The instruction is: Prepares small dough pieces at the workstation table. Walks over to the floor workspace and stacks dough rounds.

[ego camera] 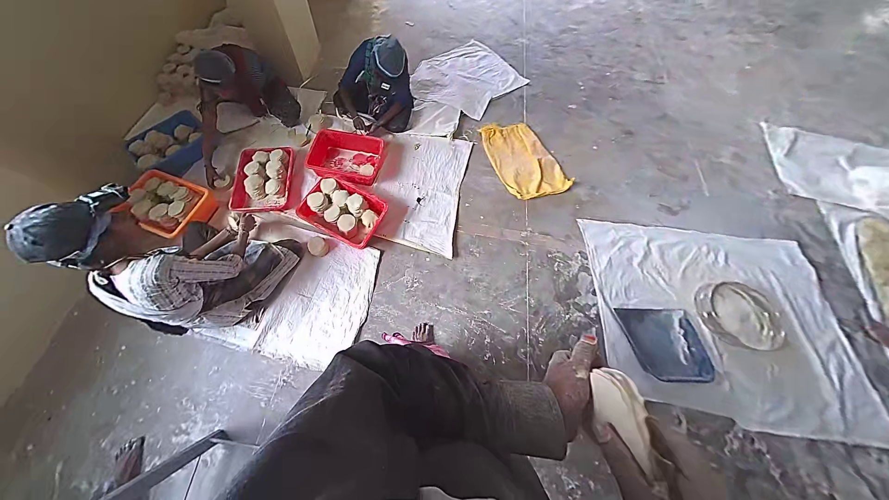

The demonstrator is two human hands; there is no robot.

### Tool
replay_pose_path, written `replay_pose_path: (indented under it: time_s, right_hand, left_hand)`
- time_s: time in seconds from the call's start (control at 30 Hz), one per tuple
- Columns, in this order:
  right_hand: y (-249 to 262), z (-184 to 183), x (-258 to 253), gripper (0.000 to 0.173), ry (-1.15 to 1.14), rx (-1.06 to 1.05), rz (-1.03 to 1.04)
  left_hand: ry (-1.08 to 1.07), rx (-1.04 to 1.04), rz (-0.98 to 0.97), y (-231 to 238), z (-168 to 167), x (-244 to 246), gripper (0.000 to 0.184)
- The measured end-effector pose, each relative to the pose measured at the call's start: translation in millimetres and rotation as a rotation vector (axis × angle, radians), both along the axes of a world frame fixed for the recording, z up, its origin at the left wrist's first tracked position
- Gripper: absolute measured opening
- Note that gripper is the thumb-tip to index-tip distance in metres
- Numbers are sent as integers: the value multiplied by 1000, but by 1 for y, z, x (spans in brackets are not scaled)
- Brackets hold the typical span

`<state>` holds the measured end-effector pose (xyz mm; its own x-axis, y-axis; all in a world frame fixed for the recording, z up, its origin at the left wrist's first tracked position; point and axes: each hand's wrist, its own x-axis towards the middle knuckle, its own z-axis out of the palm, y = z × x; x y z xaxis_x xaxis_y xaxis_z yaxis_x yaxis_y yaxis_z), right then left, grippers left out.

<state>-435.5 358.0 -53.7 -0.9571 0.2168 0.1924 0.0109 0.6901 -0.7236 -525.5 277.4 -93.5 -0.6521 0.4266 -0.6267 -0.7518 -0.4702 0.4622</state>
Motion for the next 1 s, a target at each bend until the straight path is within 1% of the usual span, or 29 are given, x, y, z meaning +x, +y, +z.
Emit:
replay_pose_path:
  time_s: [0.07, 0.1, 0.13, 0.2, 0.23, 0.27, 0.3, 0.37, 0.4, 0.47, 0.5, 0.53, 0.57, 0.63, 0.7, 0.77, 0.83, 0.87, 0.9, 0.93, 0.97, 1.0]
  right_hand:
    - [3, 6, -39, 35, -114, 104, 51]
    - [1, 12, -56, 34, -115, 112, 77]
    - [-2, 17, -70, 34, -58, 97, 89]
    - [-8, 16, -99, 40, 86, 8, 123]
    - [-10, 14, -113, 47, 88, -5, 159]
    - [-10, 11, -128, 52, 33, 19, 206]
    - [-10, 7, -143, 52, -24, 68, 247]
    - [-17, 6, -172, 43, -37, 121, 338]
    - [-23, 7, -183, 42, 9, 105, 368]
    - [-32, 7, -202, 45, 141, -16, 426]
    - [-34, 6, -213, 47, 153, -75, 481]
    - [-35, 5, -225, 50, 110, -99, 552]
    - [-36, 3, -240, 47, 30, -87, 627]
    - [-42, 1, -268, 33, -71, 18, 726]
    - [-45, 6, -288, 29, -62, 49, 784]
    - [-40, 5, -306, 31, 49, -65, 819]
    - [-32, 1, -325, 38, 38, -151, 876]
    - [-30, -1, -337, 43, -15, -125, 899]
    - [-30, -3, -347, 41, -53, -69, 909]
    - [-32, -5, -357, 35, -42, -22, 916]
    - [-33, -6, -367, 32, -11, -9, 937]
    - [-31, -5, -375, 30, 41, -53, 960]
  left_hand:
    - [11, -26, 50, 2, -2, -33, 49]
    - [31, -34, 75, 0, -2, -47, 50]
    - [57, -27, 100, -4, -1, -59, 53]
    - [92, -11, 182, -16, 3, -82, 60]
    - [86, -5, 229, -23, 5, -92, 61]
    - [74, -1, 271, -30, 6, -101, 59]
    - [73, -32, 313, -35, 8, -110, 55]
    - [55, -90, 419, -47, 8, -127, 53]
    - [50, -99, 467, -54, 7, -133, 54]
    - [85, -98, 571, -63, 5, -146, 60]
    - [98, -100, 638, -67, 4, -153, 60]
    - [110, -101, 697, -70, 2, -161, 58]
    - [124, -105, 755, -73, -2, -170, 57]
    - [95, -119, 862, -77, -7, -187, 54]
    - [50, -178, 894, -81, -7, -198, 54]
    - [67, -178, 938, -80, -3, -209, 57]
    - [94, -158, 986, -77, 2, -222, 57]
    - [99, -146, 1018, -73, 2, -230, 56]
    - [97, -136, 1052, -69, 0, -238, 56]
    - [99, -137, 1083, -66, -2, -246, 56]
    - [104, -161, 1098, -63, -4, -252, 55]
    - [106, -205, 1087, -62, -3, -255, 56]
